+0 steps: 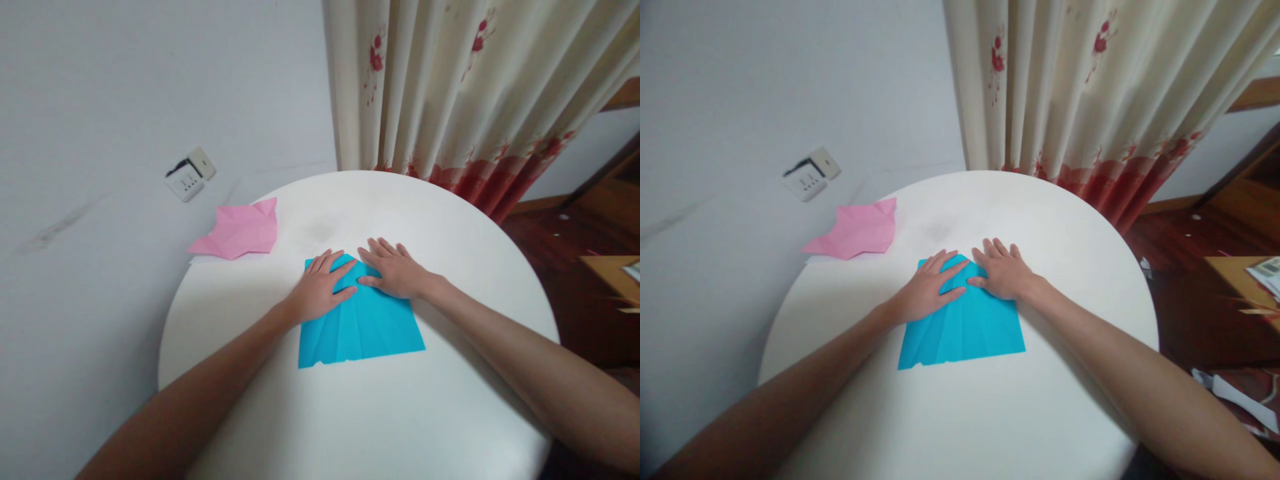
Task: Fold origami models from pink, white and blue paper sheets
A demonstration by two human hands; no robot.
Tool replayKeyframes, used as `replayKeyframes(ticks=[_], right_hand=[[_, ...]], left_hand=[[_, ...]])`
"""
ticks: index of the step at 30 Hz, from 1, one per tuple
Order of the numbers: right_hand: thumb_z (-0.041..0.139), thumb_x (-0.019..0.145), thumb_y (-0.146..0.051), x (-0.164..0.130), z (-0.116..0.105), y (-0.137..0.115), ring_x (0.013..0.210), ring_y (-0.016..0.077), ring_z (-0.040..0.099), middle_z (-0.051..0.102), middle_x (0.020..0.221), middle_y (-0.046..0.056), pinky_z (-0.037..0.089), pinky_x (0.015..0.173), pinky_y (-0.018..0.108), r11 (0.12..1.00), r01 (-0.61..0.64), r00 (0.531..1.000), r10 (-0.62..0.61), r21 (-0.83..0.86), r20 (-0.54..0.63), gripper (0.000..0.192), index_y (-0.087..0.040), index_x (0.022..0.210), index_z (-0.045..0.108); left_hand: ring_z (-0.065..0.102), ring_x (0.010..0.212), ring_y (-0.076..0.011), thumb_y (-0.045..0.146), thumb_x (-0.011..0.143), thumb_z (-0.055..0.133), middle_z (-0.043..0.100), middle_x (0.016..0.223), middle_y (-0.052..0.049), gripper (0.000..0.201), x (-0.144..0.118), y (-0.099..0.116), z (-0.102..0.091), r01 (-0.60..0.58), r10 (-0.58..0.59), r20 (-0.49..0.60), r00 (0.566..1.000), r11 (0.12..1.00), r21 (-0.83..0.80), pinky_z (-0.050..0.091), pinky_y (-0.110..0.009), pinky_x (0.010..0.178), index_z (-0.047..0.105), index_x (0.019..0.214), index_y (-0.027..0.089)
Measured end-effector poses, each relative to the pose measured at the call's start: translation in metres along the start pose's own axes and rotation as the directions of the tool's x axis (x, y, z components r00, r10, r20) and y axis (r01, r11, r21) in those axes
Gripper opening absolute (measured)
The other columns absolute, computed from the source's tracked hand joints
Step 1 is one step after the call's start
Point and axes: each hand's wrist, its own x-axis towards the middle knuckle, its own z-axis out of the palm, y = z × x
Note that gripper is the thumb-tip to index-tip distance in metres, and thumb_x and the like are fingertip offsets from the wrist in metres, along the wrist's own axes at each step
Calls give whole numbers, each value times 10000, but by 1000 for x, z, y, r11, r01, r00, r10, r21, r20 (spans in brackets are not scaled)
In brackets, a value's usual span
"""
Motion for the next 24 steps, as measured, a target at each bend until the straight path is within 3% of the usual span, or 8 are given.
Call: replayKeyframes(ticks=[24], right_hand=[[339,920,-681,-2,-2,-1,1485,382,123,144,1628,143,175,1148,633,1000,10,1000,-10,-15,-24,783,-229,1553,246]], left_hand=[[155,1487,-345,613,944,403,260,1604,-65,635,0,0,2,17,-17,8,1000,1000,-17,162,-572,1187,354,1503,318]])
